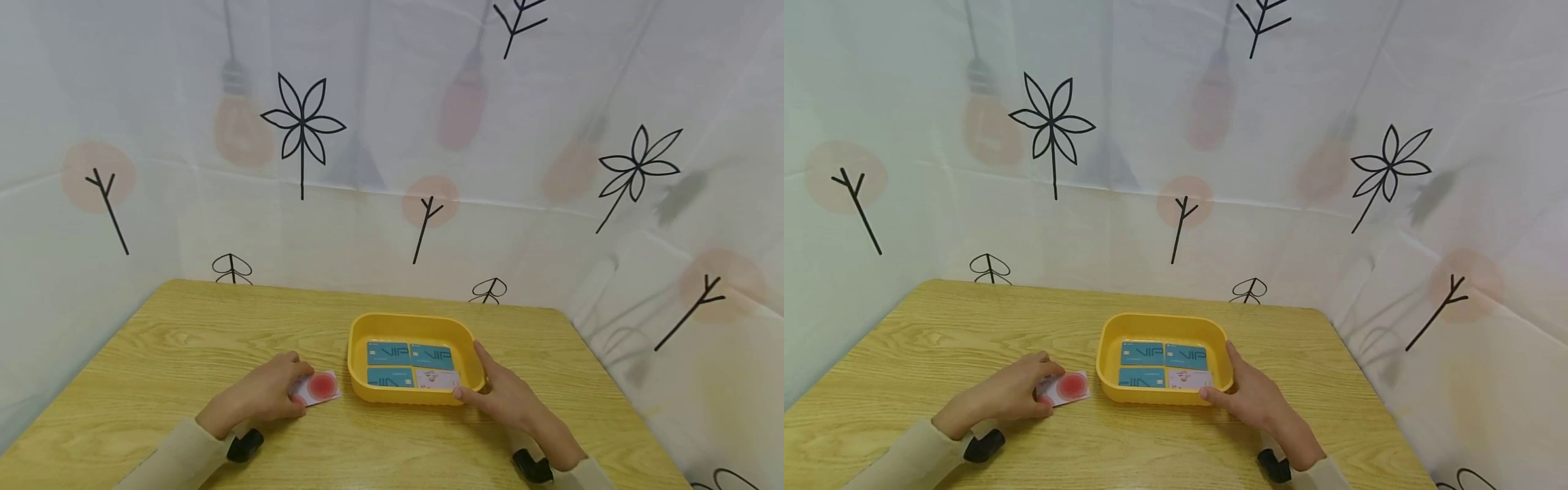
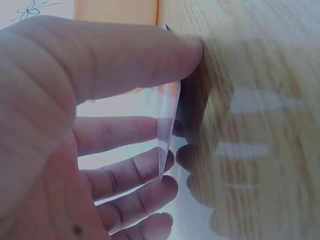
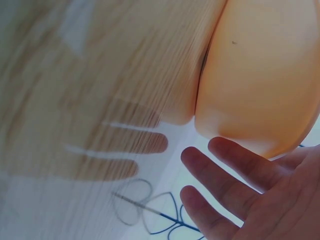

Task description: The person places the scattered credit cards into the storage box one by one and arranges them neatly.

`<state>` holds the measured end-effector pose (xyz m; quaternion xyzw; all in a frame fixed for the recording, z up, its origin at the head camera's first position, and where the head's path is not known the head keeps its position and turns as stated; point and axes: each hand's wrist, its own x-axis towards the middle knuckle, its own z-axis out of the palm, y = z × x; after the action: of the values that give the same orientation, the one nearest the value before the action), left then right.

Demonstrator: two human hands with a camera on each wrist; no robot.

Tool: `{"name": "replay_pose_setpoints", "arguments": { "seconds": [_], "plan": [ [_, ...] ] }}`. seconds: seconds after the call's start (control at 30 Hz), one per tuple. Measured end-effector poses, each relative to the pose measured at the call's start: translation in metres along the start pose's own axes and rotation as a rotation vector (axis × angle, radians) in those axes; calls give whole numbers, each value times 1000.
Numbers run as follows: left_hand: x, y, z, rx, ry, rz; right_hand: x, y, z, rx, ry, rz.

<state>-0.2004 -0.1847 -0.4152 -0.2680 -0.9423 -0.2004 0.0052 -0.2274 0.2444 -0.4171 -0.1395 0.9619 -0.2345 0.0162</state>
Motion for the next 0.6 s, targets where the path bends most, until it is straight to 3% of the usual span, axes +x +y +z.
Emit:
{"name": "replay_pose_setpoints", "arguments": {
  "seconds": [0.2,0.6],
  "plan": [
    [-1,-1,0,32,17,-47,-1,-1,0,4,-4,2],
    [-2,-6,-4,64,33,-77,0,-2,-1,-1,-12,10]
  ]
}}
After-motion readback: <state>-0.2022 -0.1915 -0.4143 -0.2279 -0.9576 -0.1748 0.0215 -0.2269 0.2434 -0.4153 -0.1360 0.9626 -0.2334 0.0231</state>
